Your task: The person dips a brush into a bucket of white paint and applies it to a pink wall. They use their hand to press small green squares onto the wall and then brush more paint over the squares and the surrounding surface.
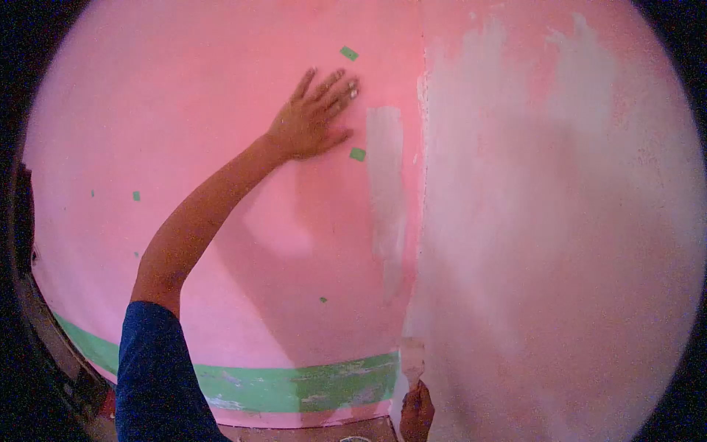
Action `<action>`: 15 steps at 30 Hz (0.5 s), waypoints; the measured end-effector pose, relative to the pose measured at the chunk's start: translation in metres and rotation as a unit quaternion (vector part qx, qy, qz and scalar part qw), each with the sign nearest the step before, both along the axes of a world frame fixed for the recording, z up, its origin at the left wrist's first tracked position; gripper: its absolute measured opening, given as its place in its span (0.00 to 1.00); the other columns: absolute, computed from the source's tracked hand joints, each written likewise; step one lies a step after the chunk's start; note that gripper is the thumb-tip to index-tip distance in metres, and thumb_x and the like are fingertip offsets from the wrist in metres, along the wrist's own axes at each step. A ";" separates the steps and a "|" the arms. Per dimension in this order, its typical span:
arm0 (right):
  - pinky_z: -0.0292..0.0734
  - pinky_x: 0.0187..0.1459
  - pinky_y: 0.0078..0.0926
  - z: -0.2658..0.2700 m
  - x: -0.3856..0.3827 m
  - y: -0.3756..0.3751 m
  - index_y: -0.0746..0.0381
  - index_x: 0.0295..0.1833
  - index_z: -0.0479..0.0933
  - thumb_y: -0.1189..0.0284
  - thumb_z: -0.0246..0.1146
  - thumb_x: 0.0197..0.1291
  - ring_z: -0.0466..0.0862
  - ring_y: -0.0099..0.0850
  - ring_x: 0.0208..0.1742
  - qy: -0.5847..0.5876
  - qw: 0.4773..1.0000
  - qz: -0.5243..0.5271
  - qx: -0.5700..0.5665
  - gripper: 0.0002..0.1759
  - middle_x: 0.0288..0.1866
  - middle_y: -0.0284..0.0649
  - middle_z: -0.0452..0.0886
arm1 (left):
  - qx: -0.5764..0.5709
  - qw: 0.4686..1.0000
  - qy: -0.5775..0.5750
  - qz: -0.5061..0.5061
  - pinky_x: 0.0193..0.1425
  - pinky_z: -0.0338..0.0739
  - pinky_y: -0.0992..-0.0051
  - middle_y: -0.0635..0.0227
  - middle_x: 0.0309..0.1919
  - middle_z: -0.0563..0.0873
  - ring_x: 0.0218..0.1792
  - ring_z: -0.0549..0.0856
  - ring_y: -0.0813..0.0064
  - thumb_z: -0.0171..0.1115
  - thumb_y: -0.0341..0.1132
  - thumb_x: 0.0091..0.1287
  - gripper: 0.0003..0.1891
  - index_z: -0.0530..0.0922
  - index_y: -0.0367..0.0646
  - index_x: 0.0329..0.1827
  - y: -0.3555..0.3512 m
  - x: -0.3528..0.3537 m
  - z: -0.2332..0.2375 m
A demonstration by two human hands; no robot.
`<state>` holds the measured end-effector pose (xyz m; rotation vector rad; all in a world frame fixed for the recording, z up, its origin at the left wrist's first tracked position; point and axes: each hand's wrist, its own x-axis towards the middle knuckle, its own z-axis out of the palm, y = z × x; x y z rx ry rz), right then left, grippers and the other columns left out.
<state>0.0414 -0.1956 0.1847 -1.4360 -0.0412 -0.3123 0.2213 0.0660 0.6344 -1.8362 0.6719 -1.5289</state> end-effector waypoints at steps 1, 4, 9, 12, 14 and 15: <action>0.59 0.20 0.15 0.022 0.004 0.003 0.62 0.42 0.71 0.65 0.50 0.70 0.64 0.15 0.19 0.037 0.997 0.024 0.058 0.11 0.22 0.28 0.67 | -0.001 1.000 0.001 0.003 0.74 0.42 0.51 0.66 0.71 0.60 0.72 0.55 0.67 0.48 0.55 0.66 0.34 0.59 0.45 0.70 0.006 -0.005 -0.010; 0.60 0.22 0.14 0.061 0.030 0.008 0.65 0.51 0.74 0.65 0.49 0.70 0.64 0.14 0.21 -0.031 0.998 0.035 0.047 0.16 0.24 0.26 0.67 | -0.020 0.998 0.055 0.019 0.74 0.42 0.52 0.64 0.71 0.59 0.72 0.55 0.65 0.49 0.54 0.66 0.33 0.59 0.45 0.70 0.024 -0.026 -0.050; 0.71 0.49 0.30 0.163 0.089 0.013 0.69 0.58 0.72 0.72 0.50 0.66 0.78 0.34 0.44 -0.225 0.966 -0.033 -0.120 0.18 0.42 0.47 0.80 | -0.086 0.994 0.046 0.055 0.73 0.41 0.50 0.64 0.72 0.57 0.73 0.54 0.62 0.47 0.51 0.67 0.32 0.58 0.46 0.71 0.042 -0.047 -0.094; 0.67 0.31 0.26 0.255 0.124 0.029 0.59 0.62 0.71 0.71 0.54 0.65 0.71 0.26 0.28 -0.383 0.887 -0.165 -0.196 0.20 0.27 0.39 0.71 | -0.117 0.990 0.043 0.061 0.73 0.40 0.49 0.64 0.72 0.56 0.73 0.53 0.61 0.46 0.50 0.68 0.31 0.57 0.46 0.72 0.042 -0.046 -0.104; 0.71 0.34 0.30 0.300 0.143 0.038 0.59 0.62 0.71 0.71 0.54 0.64 0.74 0.32 0.29 -0.407 0.865 -0.185 -0.227 0.20 0.27 0.42 0.71 | -0.125 0.989 0.042 0.064 0.73 0.39 0.49 0.63 0.72 0.55 0.73 0.52 0.62 0.45 0.50 0.68 0.31 0.57 0.46 0.72 0.042 -0.046 -0.104; 0.71 0.34 0.30 0.317 0.153 0.042 0.59 0.62 0.71 0.71 0.54 0.64 0.74 0.32 0.29 -0.407 0.864 -0.190 -0.225 0.20 0.27 0.42 0.71 | -0.125 0.988 0.045 0.072 0.73 0.38 0.49 0.63 0.73 0.55 0.73 0.51 0.61 0.45 0.50 0.68 0.31 0.57 0.46 0.72 0.041 -0.047 -0.104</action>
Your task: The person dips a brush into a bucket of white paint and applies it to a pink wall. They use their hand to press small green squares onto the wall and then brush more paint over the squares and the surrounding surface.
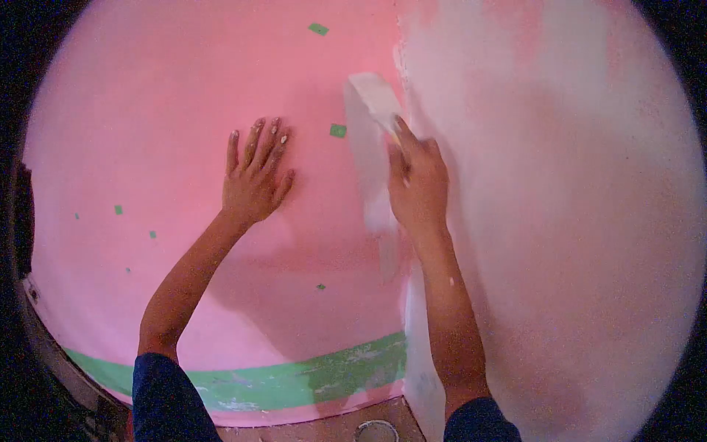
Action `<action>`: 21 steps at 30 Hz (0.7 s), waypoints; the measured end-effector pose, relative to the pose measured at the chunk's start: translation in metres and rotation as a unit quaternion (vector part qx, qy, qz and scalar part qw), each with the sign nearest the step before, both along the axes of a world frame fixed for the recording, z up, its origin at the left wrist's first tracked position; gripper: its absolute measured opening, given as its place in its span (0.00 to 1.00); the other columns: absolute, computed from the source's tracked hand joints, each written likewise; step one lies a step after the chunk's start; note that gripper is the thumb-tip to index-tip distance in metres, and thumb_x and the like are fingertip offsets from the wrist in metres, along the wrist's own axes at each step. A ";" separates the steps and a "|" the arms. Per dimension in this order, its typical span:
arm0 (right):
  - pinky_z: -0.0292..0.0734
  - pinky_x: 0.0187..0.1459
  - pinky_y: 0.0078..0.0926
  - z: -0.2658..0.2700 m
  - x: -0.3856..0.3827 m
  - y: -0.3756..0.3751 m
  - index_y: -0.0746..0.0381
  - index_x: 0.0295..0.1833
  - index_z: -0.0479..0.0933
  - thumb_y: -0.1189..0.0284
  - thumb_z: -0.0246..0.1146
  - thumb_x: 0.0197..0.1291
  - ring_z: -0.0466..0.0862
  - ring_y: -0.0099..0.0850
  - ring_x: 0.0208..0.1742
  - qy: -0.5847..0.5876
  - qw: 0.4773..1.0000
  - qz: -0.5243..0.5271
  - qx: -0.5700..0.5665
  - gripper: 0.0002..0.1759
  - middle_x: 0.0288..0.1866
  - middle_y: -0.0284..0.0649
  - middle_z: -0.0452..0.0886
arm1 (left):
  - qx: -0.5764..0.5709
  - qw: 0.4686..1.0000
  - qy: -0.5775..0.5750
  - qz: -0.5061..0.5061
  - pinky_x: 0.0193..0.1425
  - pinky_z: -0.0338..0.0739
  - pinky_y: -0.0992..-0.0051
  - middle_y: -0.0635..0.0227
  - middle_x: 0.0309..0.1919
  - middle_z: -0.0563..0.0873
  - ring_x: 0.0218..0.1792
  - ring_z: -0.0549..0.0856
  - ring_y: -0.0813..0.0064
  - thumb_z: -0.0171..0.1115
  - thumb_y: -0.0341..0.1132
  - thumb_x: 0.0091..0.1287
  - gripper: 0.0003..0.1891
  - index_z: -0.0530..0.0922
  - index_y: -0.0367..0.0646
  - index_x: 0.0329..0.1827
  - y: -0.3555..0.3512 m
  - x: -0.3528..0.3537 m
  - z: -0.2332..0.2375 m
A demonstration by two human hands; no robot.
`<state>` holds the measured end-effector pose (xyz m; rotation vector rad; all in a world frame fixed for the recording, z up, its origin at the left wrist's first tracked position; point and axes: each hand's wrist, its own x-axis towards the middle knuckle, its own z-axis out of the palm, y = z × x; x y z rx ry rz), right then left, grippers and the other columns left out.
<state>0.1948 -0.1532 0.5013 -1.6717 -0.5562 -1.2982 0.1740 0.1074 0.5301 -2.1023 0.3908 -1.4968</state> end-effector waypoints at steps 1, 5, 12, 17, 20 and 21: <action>0.72 0.36 0.34 0.014 0.010 0.004 0.59 0.62 0.72 0.72 0.54 0.63 0.76 0.36 0.31 -0.001 0.999 -0.033 -0.038 0.20 0.29 0.45 0.73 | -0.001 1.000 0.004 0.008 0.73 0.38 0.49 0.63 0.73 0.54 0.74 0.51 0.61 0.45 0.50 0.68 0.31 0.56 0.46 0.72 -0.001 0.000 0.001; 0.74 0.41 0.43 -0.025 0.026 0.001 0.57 0.60 0.73 0.73 0.54 0.61 0.79 0.45 0.36 0.058 0.991 -0.071 -0.096 0.20 0.33 0.52 0.77 | -0.001 1.000 0.011 0.005 0.74 0.37 0.49 0.63 0.73 0.53 0.74 0.51 0.61 0.45 0.50 0.68 0.32 0.56 0.46 0.72 -0.002 -0.001 -0.001; 0.74 0.36 0.31 -0.129 -0.045 -0.022 0.63 0.55 0.76 0.73 0.55 0.63 0.81 0.32 0.33 0.263 0.962 -0.013 -0.073 0.16 0.33 0.51 0.81 | 0.010 1.000 -0.003 0.010 0.74 0.36 0.49 0.62 0.73 0.53 0.74 0.50 0.61 0.46 0.49 0.68 0.32 0.57 0.44 0.72 -0.003 0.002 0.000; 0.74 0.35 0.41 -0.013 0.002 -0.019 0.60 0.58 0.75 0.71 0.55 0.61 0.79 0.45 0.29 0.022 0.997 -0.075 0.015 0.19 0.27 0.51 0.77 | 0.012 1.000 0.002 0.015 0.73 0.36 0.48 0.62 0.73 0.53 0.74 0.50 0.61 0.47 0.47 0.67 0.32 0.56 0.44 0.72 -0.009 0.001 0.000; 0.73 0.34 0.45 -0.029 0.024 -0.006 0.60 0.59 0.74 0.69 0.53 0.63 0.79 0.47 0.30 0.119 0.986 -0.106 -0.044 0.19 0.26 0.51 0.76 | 0.008 1.000 -0.013 0.012 0.73 0.36 0.47 0.62 0.73 0.53 0.74 0.50 0.60 0.48 0.45 0.66 0.32 0.56 0.45 0.72 -0.013 0.003 -0.002; 0.73 0.34 0.47 -0.063 0.013 0.001 0.60 0.59 0.73 0.69 0.52 0.63 0.79 0.48 0.31 0.142 0.980 -0.125 -0.055 0.20 0.26 0.52 0.76 | -0.002 1.000 -0.014 0.028 0.73 0.36 0.47 0.62 0.73 0.53 0.74 0.50 0.60 0.47 0.45 0.66 0.31 0.56 0.46 0.72 -0.016 0.002 -0.005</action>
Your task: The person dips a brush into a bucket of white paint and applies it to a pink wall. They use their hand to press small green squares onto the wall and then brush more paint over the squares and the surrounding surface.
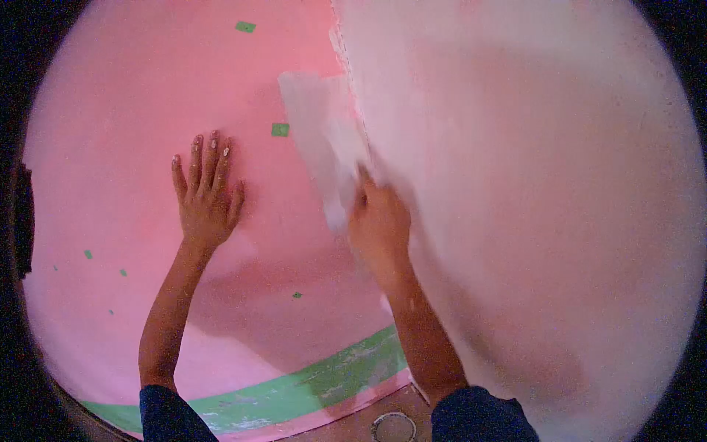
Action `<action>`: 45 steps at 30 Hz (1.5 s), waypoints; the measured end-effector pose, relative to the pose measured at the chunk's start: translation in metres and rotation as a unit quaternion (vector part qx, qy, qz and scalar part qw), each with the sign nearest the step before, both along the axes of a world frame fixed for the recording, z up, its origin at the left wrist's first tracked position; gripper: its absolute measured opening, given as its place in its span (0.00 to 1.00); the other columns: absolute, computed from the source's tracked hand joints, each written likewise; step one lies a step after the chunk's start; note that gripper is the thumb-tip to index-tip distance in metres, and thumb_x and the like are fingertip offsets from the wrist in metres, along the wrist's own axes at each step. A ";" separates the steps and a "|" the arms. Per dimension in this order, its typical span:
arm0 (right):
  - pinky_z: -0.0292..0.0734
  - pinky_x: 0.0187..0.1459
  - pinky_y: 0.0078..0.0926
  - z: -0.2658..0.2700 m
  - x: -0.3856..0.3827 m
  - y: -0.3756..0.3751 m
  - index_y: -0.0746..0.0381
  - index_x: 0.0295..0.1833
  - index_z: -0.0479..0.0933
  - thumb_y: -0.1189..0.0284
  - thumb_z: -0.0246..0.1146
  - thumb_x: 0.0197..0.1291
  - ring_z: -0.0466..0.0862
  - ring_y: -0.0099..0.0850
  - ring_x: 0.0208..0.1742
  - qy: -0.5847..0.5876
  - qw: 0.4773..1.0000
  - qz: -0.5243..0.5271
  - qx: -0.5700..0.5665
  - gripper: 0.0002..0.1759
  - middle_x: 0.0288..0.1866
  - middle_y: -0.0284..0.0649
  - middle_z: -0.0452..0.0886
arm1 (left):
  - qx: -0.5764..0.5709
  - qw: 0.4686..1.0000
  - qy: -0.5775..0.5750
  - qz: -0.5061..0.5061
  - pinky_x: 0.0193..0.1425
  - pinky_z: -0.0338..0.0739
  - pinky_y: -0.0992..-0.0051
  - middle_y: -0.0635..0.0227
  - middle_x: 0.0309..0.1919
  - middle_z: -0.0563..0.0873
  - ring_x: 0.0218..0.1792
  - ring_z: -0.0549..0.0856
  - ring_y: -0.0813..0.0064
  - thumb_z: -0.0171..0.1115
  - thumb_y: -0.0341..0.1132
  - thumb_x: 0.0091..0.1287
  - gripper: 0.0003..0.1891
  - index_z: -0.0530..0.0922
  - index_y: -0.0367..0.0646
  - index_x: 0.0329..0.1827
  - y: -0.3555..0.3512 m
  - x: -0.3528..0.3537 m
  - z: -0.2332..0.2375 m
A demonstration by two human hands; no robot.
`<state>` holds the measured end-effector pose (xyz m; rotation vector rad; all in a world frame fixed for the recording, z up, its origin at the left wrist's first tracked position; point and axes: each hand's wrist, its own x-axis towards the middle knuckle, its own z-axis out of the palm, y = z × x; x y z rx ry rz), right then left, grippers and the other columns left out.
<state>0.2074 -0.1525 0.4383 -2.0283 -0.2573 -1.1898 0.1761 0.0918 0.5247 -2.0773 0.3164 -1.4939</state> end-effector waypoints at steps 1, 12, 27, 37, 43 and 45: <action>0.73 0.35 0.47 -0.030 -0.017 -0.002 0.59 0.60 0.72 0.69 0.52 0.63 0.79 0.49 0.31 0.098 0.995 -0.002 -0.020 0.20 0.26 0.53 0.75 | -0.013 1.000 -0.003 0.014 0.73 0.35 0.47 0.61 0.73 0.53 0.74 0.50 0.60 0.47 0.45 0.66 0.31 0.56 0.46 0.72 -0.002 0.001 -0.001; 0.74 0.34 0.42 0.024 -0.036 -0.028 0.69 0.49 0.76 0.69 0.50 0.65 0.81 0.49 0.32 -0.052 0.985 0.082 0.143 0.16 0.29 0.57 0.78 | 0.006 1.000 -0.021 -0.002 0.73 0.34 0.48 0.61 0.73 0.53 0.74 0.50 0.60 0.44 0.47 0.68 0.30 0.56 0.49 0.73 0.001 0.008 -0.009; 0.74 0.32 0.42 0.061 -0.051 0.003 0.61 0.54 0.77 0.72 0.54 0.61 0.80 0.45 0.29 -0.160 0.984 0.082 0.002 0.16 0.26 0.51 0.78 | -0.022 1.000 -0.003 0.003 0.72 0.36 0.47 0.62 0.73 0.52 0.74 0.50 0.61 0.48 0.47 0.66 0.32 0.56 0.49 0.73 -0.005 0.000 0.000; 0.76 0.40 0.35 -0.030 -0.097 -0.008 0.63 0.54 0.77 0.72 0.57 0.58 0.82 0.45 0.33 0.229 0.955 0.155 -0.106 0.18 0.30 0.52 0.80 | -0.019 0.999 -0.010 -0.029 0.73 0.36 0.47 0.62 0.73 0.54 0.74 0.51 0.60 0.49 0.48 0.66 0.33 0.55 0.49 0.73 0.000 0.002 0.000; 0.75 0.34 0.45 0.075 -0.041 0.034 0.60 0.56 0.75 0.71 0.54 0.59 0.80 0.47 0.30 -0.083 0.993 0.066 -0.044 0.18 0.31 0.53 0.79 | -0.017 0.999 -0.017 -0.041 0.73 0.36 0.47 0.63 0.73 0.54 0.74 0.51 0.61 0.50 0.47 0.66 0.33 0.56 0.49 0.73 -0.001 0.002 -0.001; 0.75 0.33 0.47 0.044 -0.035 0.047 0.58 0.60 0.72 0.70 0.54 0.60 0.80 0.48 0.29 0.008 0.995 0.038 -0.088 0.21 0.32 0.53 0.78 | -0.017 0.999 -0.014 -0.047 0.73 0.36 0.47 0.63 0.73 0.54 0.74 0.51 0.61 0.50 0.47 0.66 0.32 0.56 0.49 0.73 0.002 0.003 -0.001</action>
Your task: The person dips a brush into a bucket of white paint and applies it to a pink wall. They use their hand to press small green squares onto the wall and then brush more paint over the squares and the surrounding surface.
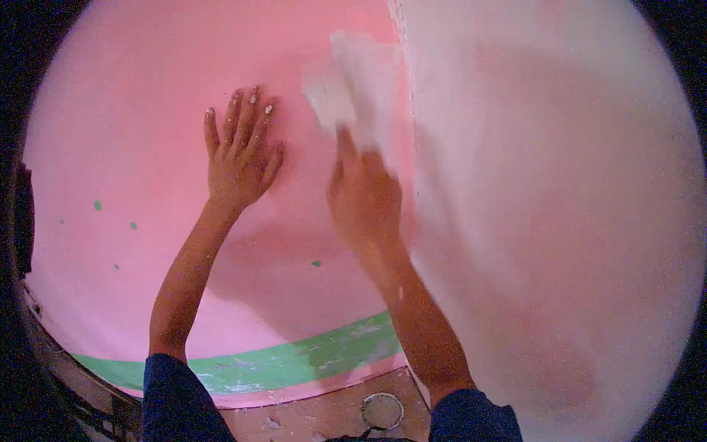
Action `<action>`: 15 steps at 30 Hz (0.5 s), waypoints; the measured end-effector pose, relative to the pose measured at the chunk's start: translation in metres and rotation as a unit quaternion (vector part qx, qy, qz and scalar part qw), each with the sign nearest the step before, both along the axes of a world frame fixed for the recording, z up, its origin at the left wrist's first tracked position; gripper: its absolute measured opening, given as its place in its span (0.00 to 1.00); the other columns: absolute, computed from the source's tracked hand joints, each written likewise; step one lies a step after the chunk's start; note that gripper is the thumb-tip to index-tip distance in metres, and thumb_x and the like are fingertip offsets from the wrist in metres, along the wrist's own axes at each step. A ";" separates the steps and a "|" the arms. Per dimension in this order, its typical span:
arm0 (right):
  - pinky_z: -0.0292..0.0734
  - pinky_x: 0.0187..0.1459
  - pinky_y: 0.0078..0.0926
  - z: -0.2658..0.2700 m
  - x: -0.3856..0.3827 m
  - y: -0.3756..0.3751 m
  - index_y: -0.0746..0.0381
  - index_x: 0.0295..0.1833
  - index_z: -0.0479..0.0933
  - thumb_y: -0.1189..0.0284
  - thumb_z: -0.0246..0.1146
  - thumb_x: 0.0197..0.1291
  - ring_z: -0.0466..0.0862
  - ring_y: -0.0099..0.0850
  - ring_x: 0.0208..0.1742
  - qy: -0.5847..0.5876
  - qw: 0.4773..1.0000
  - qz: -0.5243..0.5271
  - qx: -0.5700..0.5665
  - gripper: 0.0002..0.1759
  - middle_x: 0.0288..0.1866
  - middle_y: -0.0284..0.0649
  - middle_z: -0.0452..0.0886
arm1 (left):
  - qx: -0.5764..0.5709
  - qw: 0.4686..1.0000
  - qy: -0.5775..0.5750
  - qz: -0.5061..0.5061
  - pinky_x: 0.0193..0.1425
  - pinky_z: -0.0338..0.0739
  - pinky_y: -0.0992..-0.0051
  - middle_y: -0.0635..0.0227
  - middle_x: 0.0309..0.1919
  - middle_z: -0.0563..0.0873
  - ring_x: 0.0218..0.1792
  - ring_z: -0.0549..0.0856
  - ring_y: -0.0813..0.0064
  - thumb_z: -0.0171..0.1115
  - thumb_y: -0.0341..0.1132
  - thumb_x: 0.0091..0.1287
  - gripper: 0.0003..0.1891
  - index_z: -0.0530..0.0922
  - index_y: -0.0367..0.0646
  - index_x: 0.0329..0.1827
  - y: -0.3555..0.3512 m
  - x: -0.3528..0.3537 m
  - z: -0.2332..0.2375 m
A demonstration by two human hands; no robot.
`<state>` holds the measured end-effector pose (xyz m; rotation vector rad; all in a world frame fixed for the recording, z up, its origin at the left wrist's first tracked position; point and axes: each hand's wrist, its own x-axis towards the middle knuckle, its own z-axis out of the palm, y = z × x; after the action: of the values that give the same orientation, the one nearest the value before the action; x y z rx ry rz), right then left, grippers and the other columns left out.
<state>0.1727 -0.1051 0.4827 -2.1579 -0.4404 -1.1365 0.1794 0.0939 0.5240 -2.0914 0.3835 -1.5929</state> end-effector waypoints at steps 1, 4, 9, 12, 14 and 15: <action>0.75 0.33 0.47 -0.042 -0.014 0.001 0.57 0.62 0.70 0.70 0.54 0.61 0.80 0.48 0.29 0.063 0.998 -0.005 -0.026 0.22 0.32 0.53 0.78 | 0.003 1.000 0.003 0.004 0.73 0.36 0.47 0.63 0.73 0.54 0.74 0.51 0.61 0.49 0.48 0.66 0.32 0.56 0.49 0.73 0.001 0.001 -0.001; 0.75 0.39 0.44 -0.159 -0.039 -0.021 0.58 0.58 0.75 0.71 0.54 0.60 0.80 0.48 0.32 0.209 0.977 0.015 -0.043 0.19 0.27 0.54 0.78 | -0.008 1.000 0.007 0.011 0.73 0.36 0.48 0.64 0.73 0.54 0.74 0.51 0.61 0.49 0.48 0.66 0.32 0.56 0.50 0.72 0.000 -0.002 -0.004; 0.76 0.40 0.35 -0.167 -0.045 -0.074 0.63 0.48 0.80 0.67 0.57 0.61 0.84 0.38 0.36 0.362 0.927 0.093 0.019 0.14 0.34 0.55 0.81 | -0.005 1.000 -0.001 0.015 0.73 0.35 0.48 0.64 0.73 0.53 0.74 0.50 0.62 0.48 0.48 0.66 0.31 0.56 0.51 0.72 -0.003 0.000 0.001; 0.73 0.32 0.41 -0.065 -0.041 -0.070 0.64 0.50 0.78 0.67 0.54 0.63 0.82 0.45 0.28 0.134 0.981 0.110 0.092 0.16 0.27 0.57 0.78 | 0.001 1.000 0.002 0.019 0.73 0.35 0.48 0.65 0.73 0.53 0.74 0.50 0.62 0.48 0.48 0.66 0.31 0.57 0.50 0.72 -0.003 -0.001 -0.001; 0.76 0.32 0.40 0.009 -0.028 -0.054 0.63 0.54 0.76 0.69 0.54 0.61 0.83 0.45 0.30 -0.023 0.990 0.098 0.094 0.17 0.30 0.54 0.80 | 0.000 1.000 0.000 0.014 0.73 0.36 0.47 0.65 0.73 0.54 0.74 0.51 0.62 0.49 0.47 0.66 0.31 0.57 0.50 0.72 -0.003 -0.002 -0.001; 0.77 0.33 0.40 0.031 -0.020 -0.044 0.62 0.54 0.76 0.70 0.53 0.60 0.83 0.45 0.31 -0.082 0.987 0.095 0.095 0.18 0.32 0.52 0.81 | 0.003 1.000 -0.002 0.016 0.73 0.36 0.47 0.65 0.73 0.54 0.74 0.51 0.62 0.49 0.47 0.66 0.31 0.57 0.50 0.72 -0.003 0.000 -0.001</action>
<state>0.1532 -0.1487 0.5139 -1.8245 -0.5744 -1.2019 0.1790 0.0907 0.5234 -2.0801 0.3519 -1.5757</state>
